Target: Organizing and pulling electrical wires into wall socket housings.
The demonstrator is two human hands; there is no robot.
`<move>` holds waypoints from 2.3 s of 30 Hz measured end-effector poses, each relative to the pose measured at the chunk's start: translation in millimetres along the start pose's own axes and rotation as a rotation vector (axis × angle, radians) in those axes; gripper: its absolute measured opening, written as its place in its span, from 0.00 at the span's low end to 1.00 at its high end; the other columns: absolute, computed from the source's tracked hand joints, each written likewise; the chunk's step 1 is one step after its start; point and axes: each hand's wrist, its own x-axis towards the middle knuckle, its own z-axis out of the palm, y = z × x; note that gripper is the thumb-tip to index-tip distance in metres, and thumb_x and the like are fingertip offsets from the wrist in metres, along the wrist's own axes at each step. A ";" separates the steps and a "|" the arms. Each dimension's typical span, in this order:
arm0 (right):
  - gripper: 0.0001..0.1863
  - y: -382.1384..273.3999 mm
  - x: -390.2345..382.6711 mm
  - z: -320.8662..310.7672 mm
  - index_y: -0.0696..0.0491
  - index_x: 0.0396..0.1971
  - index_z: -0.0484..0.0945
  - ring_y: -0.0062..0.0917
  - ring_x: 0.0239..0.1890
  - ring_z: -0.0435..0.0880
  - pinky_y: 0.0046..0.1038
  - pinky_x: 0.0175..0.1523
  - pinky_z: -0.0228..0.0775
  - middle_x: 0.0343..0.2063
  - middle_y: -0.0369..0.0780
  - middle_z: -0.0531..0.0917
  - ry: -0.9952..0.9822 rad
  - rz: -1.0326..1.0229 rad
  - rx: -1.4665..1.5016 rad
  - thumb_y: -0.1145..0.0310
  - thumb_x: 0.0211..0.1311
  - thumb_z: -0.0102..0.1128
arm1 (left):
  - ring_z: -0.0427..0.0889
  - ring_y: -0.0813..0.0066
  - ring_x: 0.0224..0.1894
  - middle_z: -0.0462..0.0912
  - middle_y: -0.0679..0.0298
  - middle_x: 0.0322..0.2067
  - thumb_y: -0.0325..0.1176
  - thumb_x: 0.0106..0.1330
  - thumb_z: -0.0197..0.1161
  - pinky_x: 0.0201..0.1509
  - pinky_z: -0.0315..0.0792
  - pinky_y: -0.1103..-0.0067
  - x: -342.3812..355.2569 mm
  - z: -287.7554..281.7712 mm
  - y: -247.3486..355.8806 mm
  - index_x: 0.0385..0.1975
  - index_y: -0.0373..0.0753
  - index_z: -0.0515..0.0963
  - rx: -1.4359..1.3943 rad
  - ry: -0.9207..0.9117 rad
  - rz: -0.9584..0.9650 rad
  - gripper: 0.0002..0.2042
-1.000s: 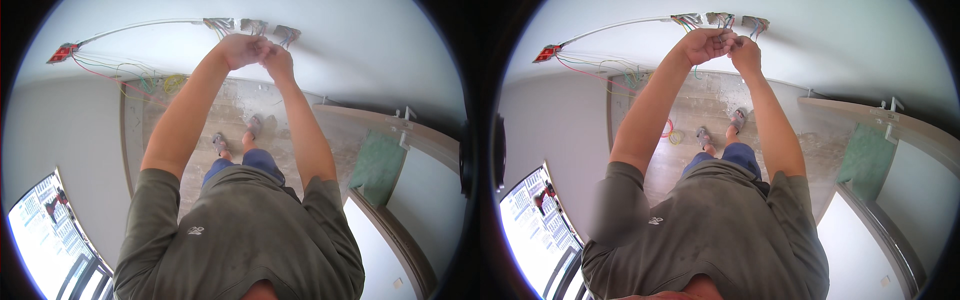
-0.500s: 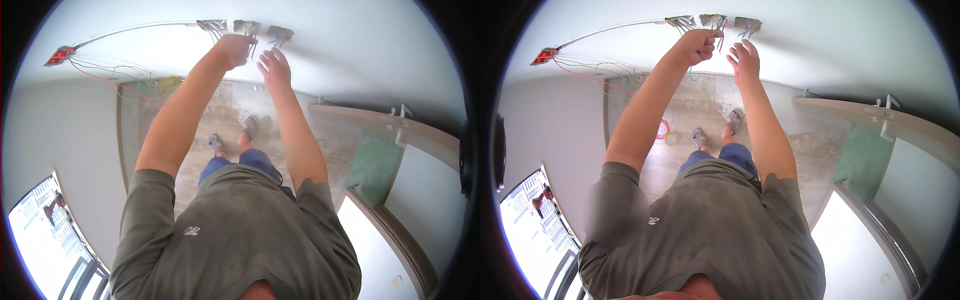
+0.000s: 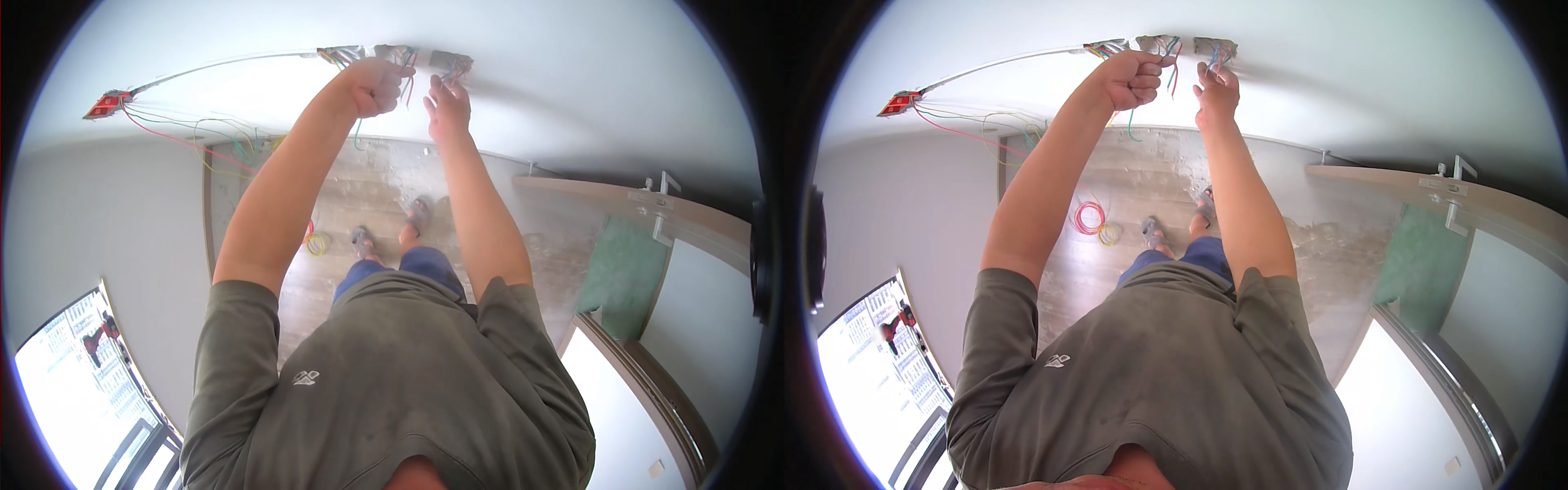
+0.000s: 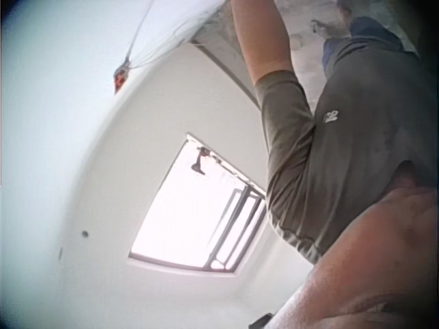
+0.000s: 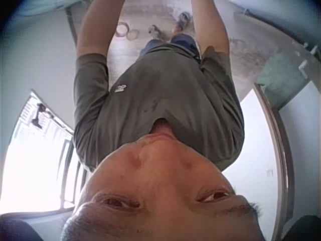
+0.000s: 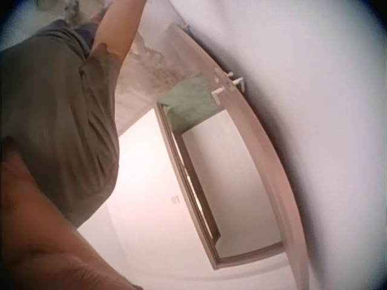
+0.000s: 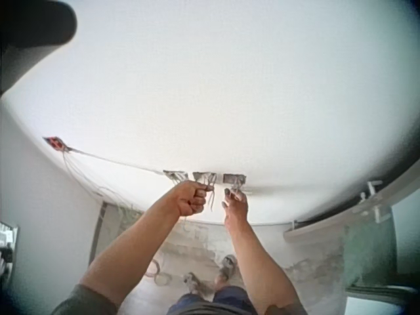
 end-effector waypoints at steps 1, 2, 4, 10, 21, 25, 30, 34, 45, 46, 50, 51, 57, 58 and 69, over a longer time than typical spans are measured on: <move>0.16 -0.4 0.9 0.8 0.54 0.46 0.72 0.25 0.44 0.77 0.31 0.52 0.69 0.39 0.36 0.79 0.009 0.035 0.033 0.69 0.60 0.66 | 0.51 0.87 0.10 0.54 0.78 0.12 0.26 0.70 0.48 0.12 0.46 0.87 -0.8 1.8 1.2 0.51 0.32 0.67 0.002 0.014 -0.021 0.12; 0.14 0.7 1.3 1.6 0.53 0.43 0.73 0.23 0.42 0.78 0.28 0.47 0.69 0.37 0.36 0.80 0.017 0.072 0.065 0.70 0.60 0.65 | 0.51 0.87 0.10 0.54 0.78 0.12 0.26 0.70 0.48 0.12 0.46 0.87 -1.1 1.6 1.6 0.51 0.32 0.67 0.004 0.015 -0.020 0.12; 0.13 3.1 1.8 1.8 0.54 0.43 0.74 0.22 0.38 0.77 0.27 0.44 0.69 0.35 0.36 0.80 -0.048 0.063 0.166 0.70 0.61 0.65 | 0.51 0.87 0.10 0.54 0.78 0.12 0.27 0.70 0.49 0.13 0.46 0.87 -0.8 1.3 1.7 0.47 0.31 0.70 -0.001 0.024 -0.017 0.10; 0.10 7.6 -17.7 -0.5 0.58 0.34 0.76 0.20 0.24 0.73 0.25 0.33 0.67 0.22 0.36 0.78 -0.216 -0.074 0.214 0.66 0.65 0.59 | 0.48 0.88 0.12 0.53 0.79 0.13 0.32 0.69 0.48 0.16 0.46 0.85 0.3 -0.2 5.0 0.42 0.32 0.75 0.296 0.117 0.110 0.12; 0.15 -31.7 -25.8 -9.2 0.48 0.18 0.66 0.21 0.16 0.65 0.28 0.29 0.62 0.11 0.32 0.67 -0.295 0.286 0.324 0.63 0.66 0.51 | 0.66 0.79 0.17 0.71 0.68 0.17 0.33 0.65 0.50 0.21 0.60 0.80 15.2 -26.9 -21.2 0.33 0.36 0.83 1.421 0.270 1.008 0.13; 0.16 -37.5 -13.8 -17.7 0.47 0.17 0.65 0.20 0.15 0.61 0.27 0.31 0.62 0.09 0.30 0.64 -0.324 0.454 0.525 0.65 0.66 0.50 | 0.68 0.80 0.19 0.73 0.67 0.17 0.34 0.64 0.51 0.21 0.62 0.80 20.6 -20.9 -36.3 0.33 0.36 0.83 1.549 0.453 1.081 0.13; 0.15 -35.4 -43.5 15.1 0.52 0.27 0.71 0.22 0.22 0.69 0.27 0.33 0.67 0.17 0.34 0.74 -0.305 0.409 0.703 0.61 0.72 0.43 | 0.59 0.82 0.13 0.66 0.71 0.14 0.31 0.64 0.52 0.17 0.54 0.81 2.8 -12.9 -21.7 0.33 0.32 0.81 1.027 0.196 0.752 0.11; 0.11 -44.2 -52.1 32.7 0.56 0.31 0.72 0.23 0.23 0.71 0.28 0.32 0.67 0.23 0.37 0.75 -0.274 0.323 0.772 0.68 0.71 0.42 | 0.53 0.86 0.12 0.60 0.75 0.13 0.29 0.65 0.52 0.15 0.47 0.83 -8.0 4.3 -19.9 0.33 0.32 0.80 0.545 0.203 0.390 0.09; 0.12 -73.6 -35.9 21.6 0.59 0.31 0.76 0.18 0.16 0.71 0.20 0.22 0.66 0.20 0.40 0.80 -0.155 0.158 0.107 0.67 0.66 0.45 | 0.54 0.86 0.12 0.61 0.75 0.12 0.31 0.63 0.53 0.14 0.48 0.82 -12.8 -9.4 -29.2 0.34 0.33 0.81 0.802 0.285 0.464 0.10; 0.12 -77.1 -29.3 17.5 0.58 0.31 0.76 0.18 0.17 0.72 0.22 0.24 0.67 0.21 0.40 0.80 -0.126 0.184 0.204 0.67 0.65 0.45 | 0.54 0.86 0.12 0.61 0.75 0.12 0.31 0.63 0.53 0.14 0.48 0.82 -22.3 -12.9 -30.6 0.34 0.33 0.81 0.806 0.282 0.466 0.10; 0.12 -77.4 -37.7 30.1 0.58 0.31 0.77 0.20 0.20 0.74 0.24 0.28 0.69 0.22 0.40 0.80 -0.172 0.126 0.225 0.67 0.65 0.45 | 0.57 0.83 0.12 0.63 0.71 0.12 0.29 0.63 0.53 0.15 0.51 0.81 -91.8 -76.8 -21.3 0.33 0.33 0.81 0.556 0.229 0.348 0.10; 0.12 -70.6 -41.4 29.6 0.58 0.31 0.77 0.20 0.20 0.74 0.24 0.28 0.69 0.22 0.40 0.80 -0.176 0.125 0.224 0.67 0.65 0.45 | 0.56 0.84 0.12 0.62 0.72 0.12 0.30 0.64 0.52 0.15 0.50 0.81 -116.8 -87.6 -26.8 0.32 0.33 0.80 0.574 0.257 0.367 0.10; 0.14 0.3 -81.3 -11.5 0.58 0.38 0.78 0.22 0.28 0.79 0.24 0.34 0.72 0.28 0.41 0.82 -0.143 -0.137 -0.390 0.65 0.63 0.48 | 0.55 0.85 0.13 0.57 0.75 0.13 0.38 0.70 0.50 0.16 0.52 0.84 -269.8 -179.3 -143.0 0.39 0.33 0.74 0.168 0.329 0.327 0.13; 0.14 15.3 -71.5 -10.6 0.58 0.40 0.78 0.24 0.32 0.80 0.25 0.40 0.72 0.31 0.42 0.83 -0.118 -0.241 -0.481 0.64 0.63 0.49 | 0.55 0.84 0.13 0.55 0.75 0.13 0.37 0.71 0.48 0.16 0.52 0.84 -285.0 -193.1 -168.2 0.44 0.33 0.71 0.043 0.320 0.303 0.13; 0.17 2.2 -23.9 39.4 0.55 0.24 0.75 0.19 0.18 0.71 0.23 0.25 0.65 0.15 0.34 0.73 -0.140 -0.267 -0.607 0.56 0.64 0.52 | 0.70 0.73 0.26 0.68 0.68 0.22 0.28 0.67 0.51 0.35 0.69 0.75 -290.0 -207.9 -325.8 0.39 0.41 0.69 -0.470 0.357 0.292 0.04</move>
